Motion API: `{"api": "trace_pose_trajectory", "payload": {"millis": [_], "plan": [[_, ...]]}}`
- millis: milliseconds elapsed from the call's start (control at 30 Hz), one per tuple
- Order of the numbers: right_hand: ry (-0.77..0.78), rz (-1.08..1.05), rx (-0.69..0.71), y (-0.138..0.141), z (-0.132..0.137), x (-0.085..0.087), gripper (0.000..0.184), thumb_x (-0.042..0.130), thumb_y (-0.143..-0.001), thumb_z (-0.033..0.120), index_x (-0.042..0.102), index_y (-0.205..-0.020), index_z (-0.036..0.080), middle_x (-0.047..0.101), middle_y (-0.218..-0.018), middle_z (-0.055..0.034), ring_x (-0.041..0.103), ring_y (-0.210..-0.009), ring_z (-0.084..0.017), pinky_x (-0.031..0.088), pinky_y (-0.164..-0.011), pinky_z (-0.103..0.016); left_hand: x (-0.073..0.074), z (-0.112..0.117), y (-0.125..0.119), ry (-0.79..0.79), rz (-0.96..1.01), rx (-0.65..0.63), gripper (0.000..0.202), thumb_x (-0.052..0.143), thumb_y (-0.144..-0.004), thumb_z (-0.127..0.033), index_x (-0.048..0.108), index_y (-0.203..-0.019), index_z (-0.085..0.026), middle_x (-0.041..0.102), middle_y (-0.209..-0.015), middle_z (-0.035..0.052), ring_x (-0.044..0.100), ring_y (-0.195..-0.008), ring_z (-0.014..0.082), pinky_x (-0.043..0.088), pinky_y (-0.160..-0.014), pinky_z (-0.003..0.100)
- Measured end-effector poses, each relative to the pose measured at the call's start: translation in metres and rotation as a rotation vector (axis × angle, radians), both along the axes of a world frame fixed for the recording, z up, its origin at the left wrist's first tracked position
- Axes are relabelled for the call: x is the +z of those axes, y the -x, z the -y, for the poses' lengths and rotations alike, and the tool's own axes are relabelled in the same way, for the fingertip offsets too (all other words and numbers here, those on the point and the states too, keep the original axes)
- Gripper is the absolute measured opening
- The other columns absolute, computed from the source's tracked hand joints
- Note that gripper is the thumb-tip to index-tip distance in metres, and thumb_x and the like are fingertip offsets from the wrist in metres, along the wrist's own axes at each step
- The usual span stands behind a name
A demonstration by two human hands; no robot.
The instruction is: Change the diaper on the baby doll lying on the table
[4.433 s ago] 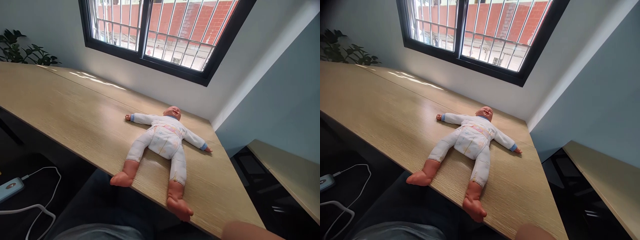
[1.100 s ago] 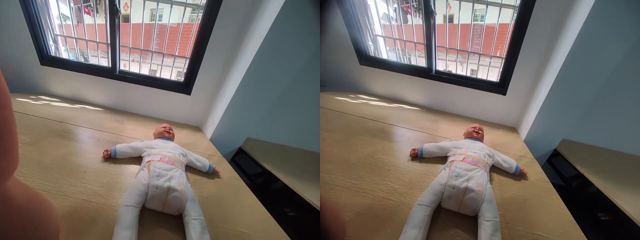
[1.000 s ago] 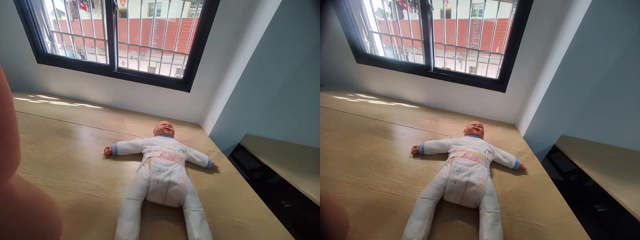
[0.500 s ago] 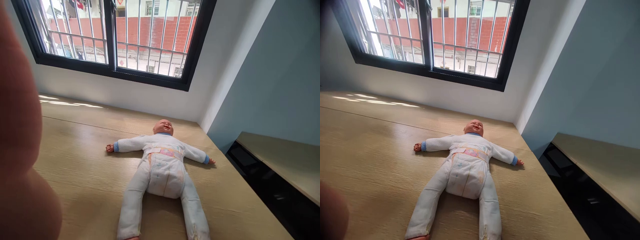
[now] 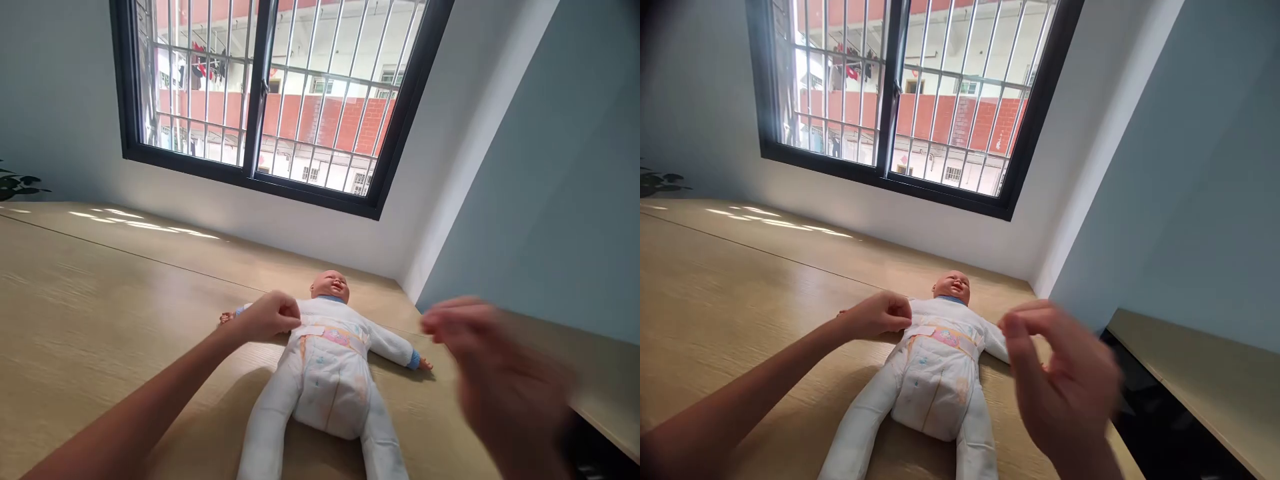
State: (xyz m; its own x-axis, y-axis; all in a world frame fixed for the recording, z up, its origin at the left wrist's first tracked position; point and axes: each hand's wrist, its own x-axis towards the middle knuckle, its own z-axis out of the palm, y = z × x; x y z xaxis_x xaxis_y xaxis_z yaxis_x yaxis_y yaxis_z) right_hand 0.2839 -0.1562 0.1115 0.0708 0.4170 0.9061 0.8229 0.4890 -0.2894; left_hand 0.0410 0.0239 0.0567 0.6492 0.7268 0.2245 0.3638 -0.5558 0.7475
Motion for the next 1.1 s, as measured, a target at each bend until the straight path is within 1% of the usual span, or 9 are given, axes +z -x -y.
{"api": "trace_pose_trajectory", "payload": {"millis": [133,300,367,467,567,667,800,933,1100], "plan": [[0.264,-0.239,-0.010,-0.013,-0.024,-0.037,0.041,0.058,-0.093,0.046,0.060,-0.062,0.019,0.058,-0.057,-0.0011,0.051,-0.054,-0.015,0.041,-0.053,-0.028,-0.038,-0.001,-0.003,-0.005,0.067,-0.012,0.023,0.063,-0.081,-0.033,0.071,-0.093,-0.015,0.067,-0.080,0.0024,0.062,-0.073,0.0162,0.045,-0.062,0.024],[0.503,-0.259,-0.001,-0.022,-0.039,-0.082,0.043,0.055,-0.092,0.051,0.055,-0.063,0.019,0.047,-0.057,0.0013,0.042,-0.056,-0.014,0.032,-0.054,-0.028,-0.042,0.018,-0.008,-0.167,0.191,0.071,0.026,0.058,-0.084,-0.027,0.068,-0.107,-0.018,0.065,-0.099,0.0044,0.060,-0.079,0.0151,0.047,-0.070,0.026],[0.524,-0.198,0.005,-0.017,-0.033,-0.081,0.043,0.054,-0.092,0.049,0.051,-0.062,0.019,0.042,-0.057,0.0028,0.038,-0.056,-0.013,0.030,-0.055,-0.028,-0.036,0.028,-0.012,-0.169,0.240,0.084,0.017,0.056,-0.087,-0.028,0.067,-0.094,-0.017,0.064,-0.089,0.0028,0.057,-0.075,0.0142,0.045,-0.067,0.025],[0.585,-0.133,0.044,-0.009,-0.023,-0.069,0.040,0.053,-0.093,0.044,0.050,-0.063,0.019,0.040,-0.058,0.0039,0.036,-0.057,-0.012,0.029,-0.056,-0.027,-0.025,0.044,-0.014,-0.088,0.206,-0.052,0.017,0.059,-0.088,-0.032,0.064,-0.081,-0.017,0.060,-0.072,-0.0007,0.053,-0.067,0.0125,0.041,-0.060,0.023],[0.755,-0.097,0.167,-0.013,-0.014,-0.055,0.027,0.057,-0.091,0.035,0.057,-0.071,0.017,0.042,-0.059,0.0046,0.036,-0.059,-0.012,0.028,-0.056,-0.026,-0.017,0.051,-0.006,-0.019,0.115,-0.236,0.012,0.064,-0.080,-0.022,0.068,-0.090,-0.018,0.063,-0.080,-0.0010,0.054,-0.072,0.0126,0.044,-0.064,0.023],[1.025,-0.130,0.356,-0.029,-0.007,-0.046,0.009,0.065,-0.082,0.024,0.065,-0.088,0.017,0.049,-0.066,0.0047,0.042,-0.063,-0.011,0.031,-0.057,-0.024,-0.014,0.045,0.007,0.031,0.035,-0.363,0.039,0.061,-0.073,-0.010,0.069,-0.109,-0.024,0.064,-0.096,-0.0005,0.058,-0.087,0.0150,0.049,-0.079,0.025],[1.307,-0.227,0.544,-0.045,-0.003,-0.044,0.044,0.081,-0.065,0.019,0.062,-0.104,0.019,0.056,-0.080,0.0043,0.046,-0.066,-0.010,0.036,-0.058,-0.022,-0.013,0.037,0.016,0.001,-0.020,-0.354,0.051,0.069,-0.074,-0.017,0.063,-0.123,-0.030,0.061,-0.102,0.0004,0.059,-0.095,0.0177,0.050,-0.087,0.029],[1.214,-0.187,0.429,-0.034,-0.006,-0.048,0.036,0.078,-0.064,0.017,0.059,-0.095,0.019,0.051,-0.073,0.0067,0.043,-0.065,-0.010,0.032,-0.055,-0.021,-0.014,0.041,0.008,-0.199,-0.070,-0.278,0.041,0.073,-0.077,-0.024,0.065,-0.117,-0.030,0.058,-0.108,0.0019,0.058,-0.093,0.0174,0.049,-0.081,0.027],[0.909,0.071,0.208,-0.010,-0.007,-0.057,0.012,0.060,-0.073,0.014,0.051,-0.077,0.020,0.047,-0.062,0.0073,0.039,-0.060,-0.010,0.027,-0.055,-0.025,-0.025,0.050,-0.011,-0.630,-0.130,-0.195,0.025,0.047,-0.088,-0.011,0.064,-0.103,-0.022,0.058,-0.102,0.0046,0.055,-0.082,0.0158,0.045,-0.076,0.028]]}}
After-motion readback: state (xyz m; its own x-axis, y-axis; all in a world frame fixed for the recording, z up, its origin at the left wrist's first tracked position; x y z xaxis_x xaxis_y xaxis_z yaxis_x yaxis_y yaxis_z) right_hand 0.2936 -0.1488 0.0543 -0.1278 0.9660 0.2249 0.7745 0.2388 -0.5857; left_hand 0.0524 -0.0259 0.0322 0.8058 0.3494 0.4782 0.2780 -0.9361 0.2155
